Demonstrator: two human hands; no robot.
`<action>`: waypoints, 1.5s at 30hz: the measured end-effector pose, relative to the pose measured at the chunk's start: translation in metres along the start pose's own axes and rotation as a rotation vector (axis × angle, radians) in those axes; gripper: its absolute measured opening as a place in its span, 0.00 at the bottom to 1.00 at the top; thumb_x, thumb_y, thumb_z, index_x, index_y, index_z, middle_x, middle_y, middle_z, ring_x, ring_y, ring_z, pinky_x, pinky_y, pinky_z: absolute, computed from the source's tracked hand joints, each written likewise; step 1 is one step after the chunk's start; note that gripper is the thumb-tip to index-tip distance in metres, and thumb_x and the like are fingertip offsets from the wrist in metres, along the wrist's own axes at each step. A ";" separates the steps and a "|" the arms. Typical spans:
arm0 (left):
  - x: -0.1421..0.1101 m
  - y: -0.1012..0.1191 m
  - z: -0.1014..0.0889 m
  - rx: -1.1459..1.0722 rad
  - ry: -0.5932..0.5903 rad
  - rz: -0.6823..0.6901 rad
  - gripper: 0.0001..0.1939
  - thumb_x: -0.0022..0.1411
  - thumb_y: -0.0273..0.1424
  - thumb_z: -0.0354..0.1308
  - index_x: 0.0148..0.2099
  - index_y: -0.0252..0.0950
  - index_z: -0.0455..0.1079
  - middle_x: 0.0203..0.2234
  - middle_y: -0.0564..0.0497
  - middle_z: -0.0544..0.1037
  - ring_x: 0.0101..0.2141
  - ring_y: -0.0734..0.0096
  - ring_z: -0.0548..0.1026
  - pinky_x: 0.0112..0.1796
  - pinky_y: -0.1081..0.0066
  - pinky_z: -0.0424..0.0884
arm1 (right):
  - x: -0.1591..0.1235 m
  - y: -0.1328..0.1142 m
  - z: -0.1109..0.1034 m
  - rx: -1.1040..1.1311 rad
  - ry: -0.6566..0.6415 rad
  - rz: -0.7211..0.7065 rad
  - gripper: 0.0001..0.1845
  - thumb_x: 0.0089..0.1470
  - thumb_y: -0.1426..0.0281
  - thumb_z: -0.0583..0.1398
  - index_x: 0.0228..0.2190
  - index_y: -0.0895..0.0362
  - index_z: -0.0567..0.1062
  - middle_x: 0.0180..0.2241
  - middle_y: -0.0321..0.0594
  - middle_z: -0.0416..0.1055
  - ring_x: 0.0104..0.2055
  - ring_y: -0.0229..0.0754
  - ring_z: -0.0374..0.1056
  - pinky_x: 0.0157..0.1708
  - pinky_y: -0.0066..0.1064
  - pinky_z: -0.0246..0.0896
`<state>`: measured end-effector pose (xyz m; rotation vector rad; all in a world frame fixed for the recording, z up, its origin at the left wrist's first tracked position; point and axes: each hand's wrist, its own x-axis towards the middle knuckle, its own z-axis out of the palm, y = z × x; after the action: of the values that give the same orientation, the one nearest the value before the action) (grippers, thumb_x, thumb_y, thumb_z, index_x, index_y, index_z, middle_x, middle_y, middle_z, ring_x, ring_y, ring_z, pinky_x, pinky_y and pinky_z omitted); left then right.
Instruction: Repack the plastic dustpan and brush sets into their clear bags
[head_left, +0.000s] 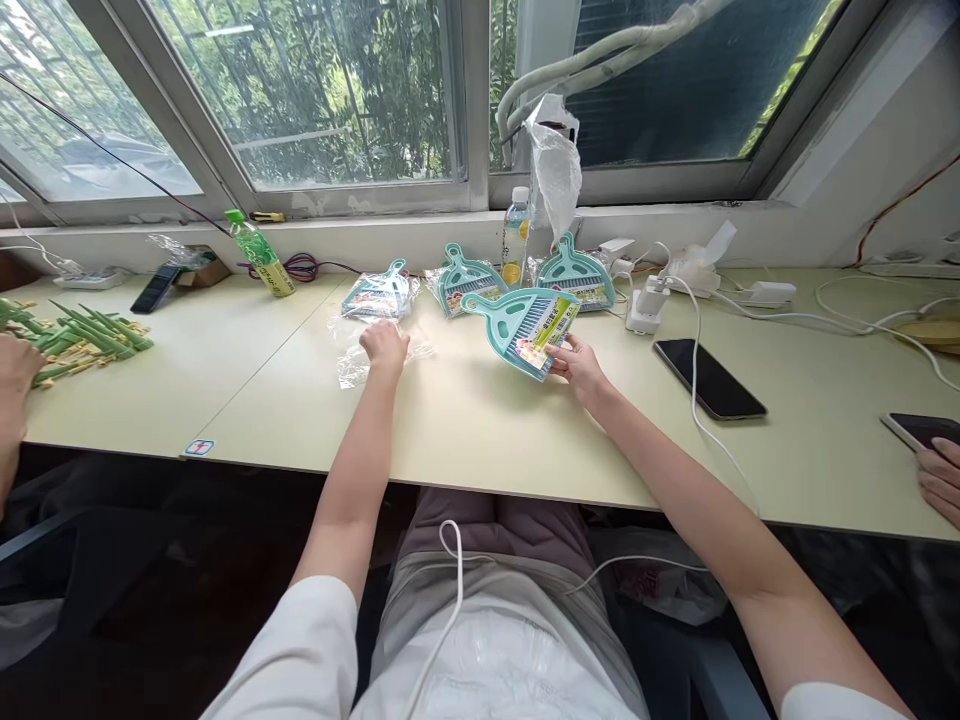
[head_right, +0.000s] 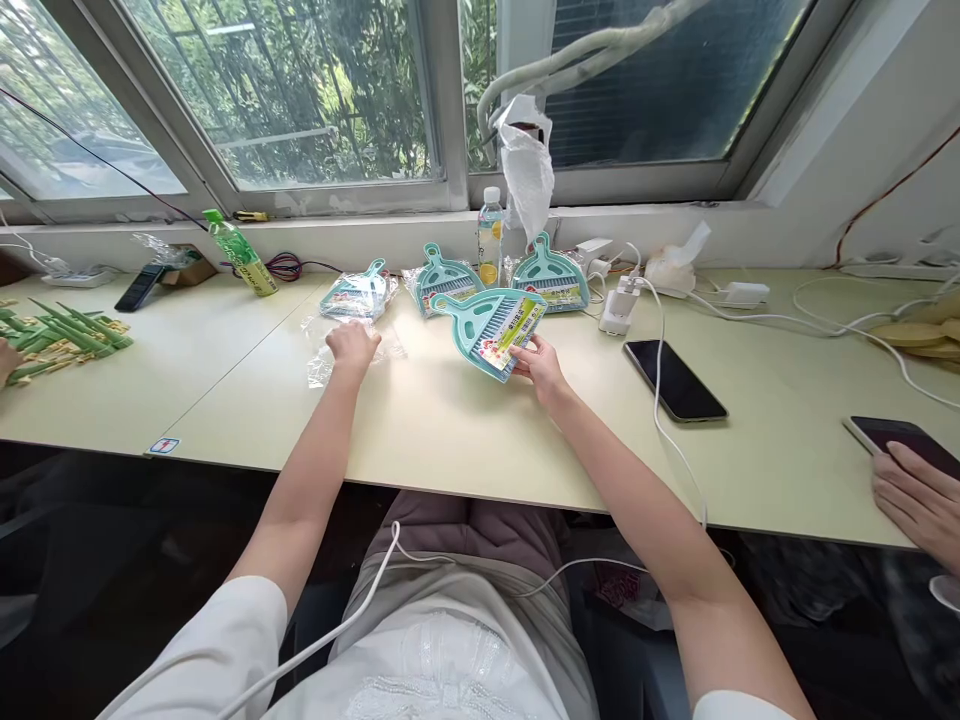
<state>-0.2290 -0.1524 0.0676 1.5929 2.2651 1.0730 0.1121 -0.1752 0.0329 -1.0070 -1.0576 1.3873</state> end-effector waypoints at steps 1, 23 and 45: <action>0.002 -0.004 -0.001 0.066 -0.019 -0.025 0.14 0.59 0.29 0.56 0.47 0.30 0.69 0.41 0.31 0.75 0.56 0.42 0.68 0.49 0.55 0.68 | -0.001 0.000 0.001 -0.004 -0.002 0.000 0.22 0.43 0.69 0.69 0.41 0.53 0.72 0.36 0.38 0.81 0.33 0.45 0.79 0.35 0.39 0.79; -0.061 0.069 0.029 -0.135 -0.001 0.565 0.08 0.63 0.36 0.54 0.33 0.40 0.69 0.52 0.43 0.72 0.59 0.49 0.62 0.63 0.52 0.51 | -0.010 -0.009 0.011 -0.103 -0.101 -0.064 0.36 0.33 0.55 0.74 0.42 0.53 0.70 0.32 0.40 0.81 0.32 0.49 0.78 0.32 0.41 0.77; -0.060 0.080 0.052 -1.258 -0.544 0.005 0.27 0.63 0.49 0.56 0.57 0.39 0.67 0.53 0.44 0.76 0.54 0.61 0.74 0.54 0.61 0.72 | -0.018 -0.009 0.023 -0.002 -0.039 -0.187 0.39 0.36 0.49 0.71 0.45 0.51 0.65 0.40 0.42 0.79 0.43 0.49 0.77 0.43 0.44 0.76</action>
<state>-0.1175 -0.1674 0.0663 1.0720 0.8383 1.3776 0.0936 -0.1945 0.0477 -0.8620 -1.1525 1.2577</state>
